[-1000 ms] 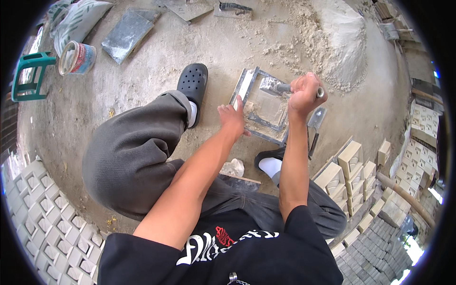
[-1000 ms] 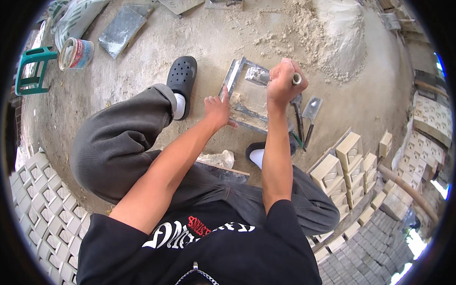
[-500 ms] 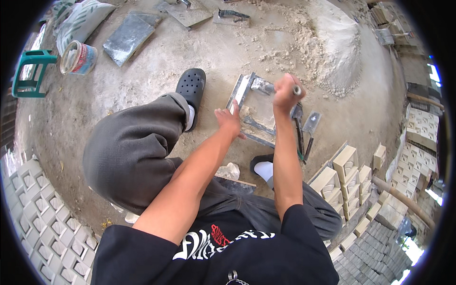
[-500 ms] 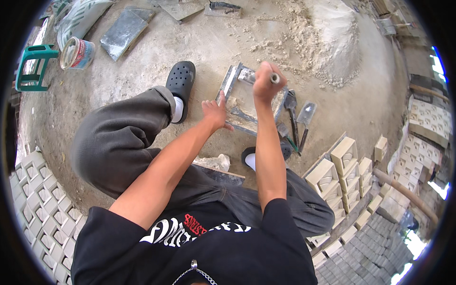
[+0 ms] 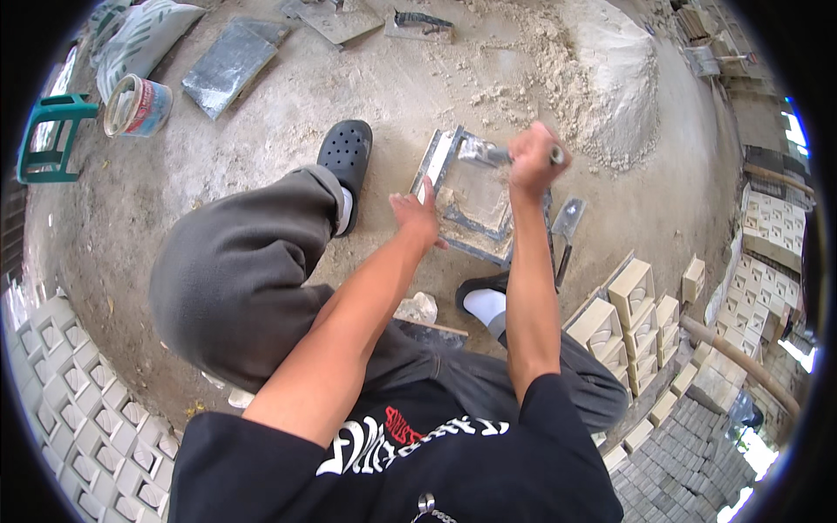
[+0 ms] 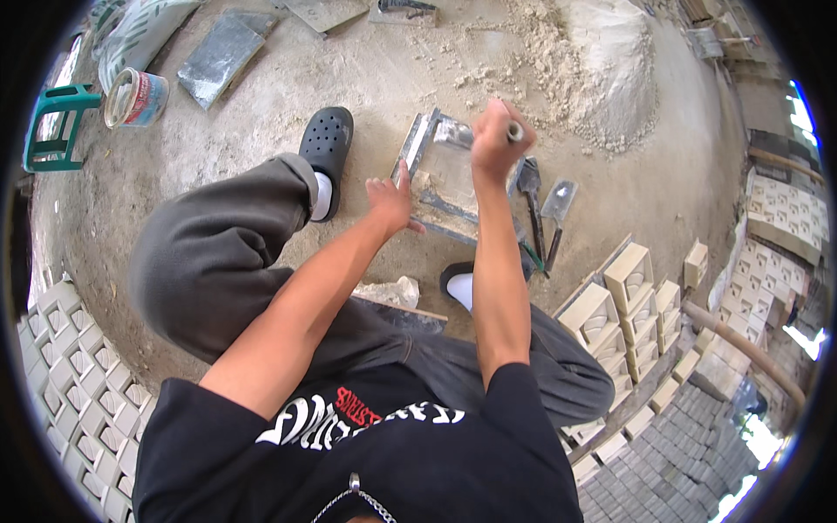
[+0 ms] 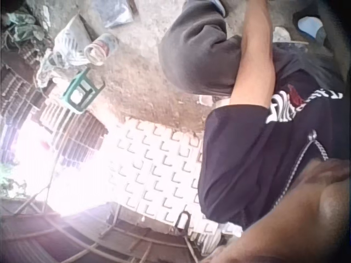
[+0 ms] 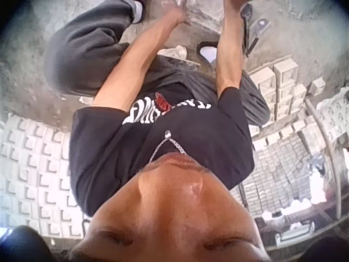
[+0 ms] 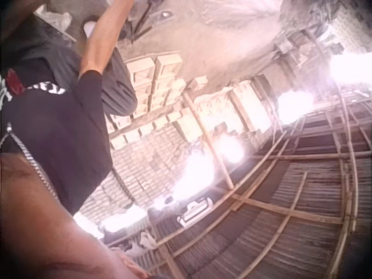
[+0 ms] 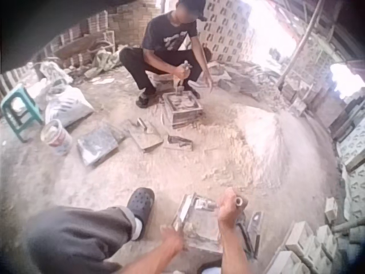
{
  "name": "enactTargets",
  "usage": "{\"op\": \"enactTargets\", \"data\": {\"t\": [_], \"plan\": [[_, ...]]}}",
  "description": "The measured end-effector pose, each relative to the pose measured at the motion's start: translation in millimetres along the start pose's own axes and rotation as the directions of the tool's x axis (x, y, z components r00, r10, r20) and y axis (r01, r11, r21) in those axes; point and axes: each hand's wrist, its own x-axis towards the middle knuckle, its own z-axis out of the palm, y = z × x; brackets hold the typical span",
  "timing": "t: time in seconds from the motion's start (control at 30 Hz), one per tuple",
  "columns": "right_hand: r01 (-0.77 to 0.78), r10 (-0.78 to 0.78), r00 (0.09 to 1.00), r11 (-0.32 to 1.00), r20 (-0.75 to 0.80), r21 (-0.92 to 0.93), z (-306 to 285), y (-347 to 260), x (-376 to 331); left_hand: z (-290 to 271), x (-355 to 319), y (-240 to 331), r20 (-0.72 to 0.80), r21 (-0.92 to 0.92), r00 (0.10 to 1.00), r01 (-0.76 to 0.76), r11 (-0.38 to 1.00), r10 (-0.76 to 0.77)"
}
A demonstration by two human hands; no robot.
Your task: The person prepares a ventilation block by using a tool to clean and smooth the interior edges of a metal mold, then fills the mold with a sand-like mixture using a trowel and compacts it by hand.
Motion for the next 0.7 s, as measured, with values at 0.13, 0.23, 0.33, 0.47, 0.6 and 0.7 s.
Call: {"op": "enactTargets", "data": {"t": [0.13, 0.23, 0.33, 0.47, 0.6, 0.7], "plan": [[0.042, -0.041, 0.999, 0.997, -0.018, 0.063, -1, -15, 3, -4, 10, -6, -0.034, -0.026, 0.999, -0.035, 0.999, 0.034], [0.198, -0.192, 0.98, 0.965, 0.053, -0.171, -21, 43, 2, 1, 2, 9, 0.032, -0.002, 0.997, -0.067, 0.998, 0.067], [-0.015, 0.018, 0.998, 0.998, 0.061, -0.06, 0, 7, 4, 1, 3, -3, 0.014, -0.011, 0.999, -0.032, 0.999, 0.033], [-0.039, 0.036, 0.999, 0.996, 0.039, 0.077, -10, -20, -2, 1, 0, -5, 0.043, -0.029, 0.999, -0.019, 0.999, 0.021], [-0.043, 0.044, 0.999, 0.998, -0.02, 0.052, -24, 1, 2, -7, 5, 5, 0.061, -0.053, 0.997, -0.033, 0.998, 0.036], [-0.136, 0.135, 0.991, 0.99, 0.02, 0.031, -30, 7, 0, 4, 2, -2, -0.018, -0.004, 1.0, -0.014, 1.0, 0.013]]}}
